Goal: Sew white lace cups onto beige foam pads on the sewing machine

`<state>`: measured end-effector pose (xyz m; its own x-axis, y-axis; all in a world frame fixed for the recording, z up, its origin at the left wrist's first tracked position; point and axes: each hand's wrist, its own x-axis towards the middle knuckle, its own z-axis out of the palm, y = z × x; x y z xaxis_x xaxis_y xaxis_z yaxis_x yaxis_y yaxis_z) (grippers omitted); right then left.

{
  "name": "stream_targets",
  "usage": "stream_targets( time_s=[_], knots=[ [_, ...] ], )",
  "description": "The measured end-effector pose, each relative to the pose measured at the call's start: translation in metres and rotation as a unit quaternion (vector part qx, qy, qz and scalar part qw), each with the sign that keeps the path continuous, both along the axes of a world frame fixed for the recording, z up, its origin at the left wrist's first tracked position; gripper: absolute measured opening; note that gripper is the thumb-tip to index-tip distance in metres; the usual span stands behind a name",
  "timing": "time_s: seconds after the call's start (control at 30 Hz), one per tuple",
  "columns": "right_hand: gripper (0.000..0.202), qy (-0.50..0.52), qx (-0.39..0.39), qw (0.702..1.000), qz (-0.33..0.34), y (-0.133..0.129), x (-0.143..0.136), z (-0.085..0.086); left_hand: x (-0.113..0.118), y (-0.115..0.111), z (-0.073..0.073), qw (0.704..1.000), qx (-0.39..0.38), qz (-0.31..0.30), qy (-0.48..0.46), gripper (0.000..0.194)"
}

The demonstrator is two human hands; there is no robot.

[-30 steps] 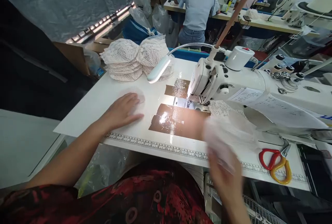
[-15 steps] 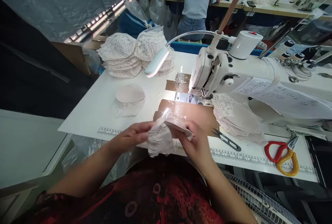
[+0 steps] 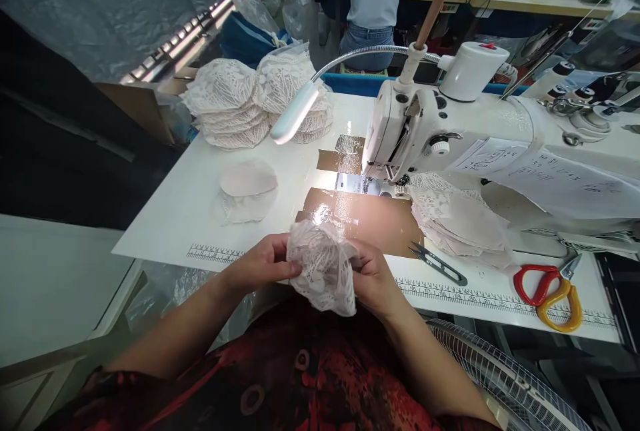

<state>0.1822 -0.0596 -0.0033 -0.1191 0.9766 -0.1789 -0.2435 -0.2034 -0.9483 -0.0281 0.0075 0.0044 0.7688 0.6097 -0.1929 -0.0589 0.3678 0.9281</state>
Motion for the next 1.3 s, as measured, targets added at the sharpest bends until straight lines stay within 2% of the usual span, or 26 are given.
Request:
stream_targets(
  time_s=[0.1, 0.2, 0.23, 0.33, 0.4, 0.47, 0.57, 0.63, 0.73, 0.87, 0.97, 1.03, 1.1, 1.17, 1.3],
  knots=[
    [0.026, 0.012, 0.003, 0.997, -0.074, 0.002, 0.001, -0.003, -0.002, -0.001, -0.001, 0.999, -0.014, 0.038, 0.025, 0.022],
    [0.033, 0.017, -0.006, 0.994, -0.103, 0.004, 0.001, -0.005, -0.004, -0.002, -0.001, 0.998, -0.030, 0.050, 0.034, 0.017],
    [0.038, 0.012, -0.012, 0.994, -0.108, 0.004, 0.001, -0.004, -0.004, -0.003, -0.001, 0.997, -0.045, 0.052, 0.019, 0.020],
    [0.062, -0.013, -0.019, 0.993, -0.115, 0.005, -0.003, 0.000, 0.002, -0.009, -0.003, 0.991, -0.102, 0.078, -0.048, 0.046],
    [0.075, -0.038, -0.007, 0.992, -0.117, 0.005, -0.005, 0.002, 0.009, -0.014, -0.004, 0.984, -0.122, 0.114, -0.068, 0.052],
    [0.069, -0.077, 0.027, 0.989, -0.127, 0.006, -0.005, 0.000, 0.017, -0.018, -0.005, 0.978, -0.118, 0.162, -0.064, 0.043],
    [0.038, -0.141, 0.079, 0.979, -0.122, 0.008, 0.000, -0.006, 0.025, -0.020, -0.006, 0.971, -0.093, 0.212, -0.055, 0.031],
    [0.044, -0.136, 0.086, 0.982, -0.099, 0.010, 0.004, -0.009, 0.028, -0.019, -0.007, 0.972, -0.069, 0.221, -0.047, 0.030],
    [0.040, -0.134, 0.076, 0.987, -0.050, 0.012, 0.008, -0.007, 0.032, -0.017, -0.007, 0.973, -0.046, 0.224, -0.035, 0.029],
    [0.028, -0.176, 0.094, 0.977, 0.069, 0.012, 0.010, 0.001, 0.039, -0.011, -0.006, 0.953, -0.047, 0.295, -0.048, 0.028],
    [0.023, -0.112, 0.074, 0.984, 0.117, 0.012, 0.007, 0.002, 0.044, -0.007, -0.003, 0.940, -0.039, 0.337, -0.047, 0.031],
    [0.030, -0.036, 0.037, 0.996, 0.077, 0.014, 0.003, -0.001, 0.047, -0.006, -0.002, 0.936, -0.030, 0.349, -0.042, 0.034],
    [0.037, 0.009, 0.017, 1.000, 0.011, 0.016, -0.001, -0.003, 0.050, -0.005, -0.001, 0.935, -0.025, 0.352, -0.044, 0.035],
    [0.031, 0.002, 0.013, 0.999, -0.032, 0.018, -0.005, -0.004, 0.051, -0.003, 0.000, 0.932, -0.019, 0.360, -0.041, 0.036],
    [0.030, -0.032, 0.014, 0.998, -0.045, 0.019, -0.008, -0.004, 0.049, 0.002, 0.002, 0.923, -0.016, 0.383, -0.009, 0.045]
  ],
)
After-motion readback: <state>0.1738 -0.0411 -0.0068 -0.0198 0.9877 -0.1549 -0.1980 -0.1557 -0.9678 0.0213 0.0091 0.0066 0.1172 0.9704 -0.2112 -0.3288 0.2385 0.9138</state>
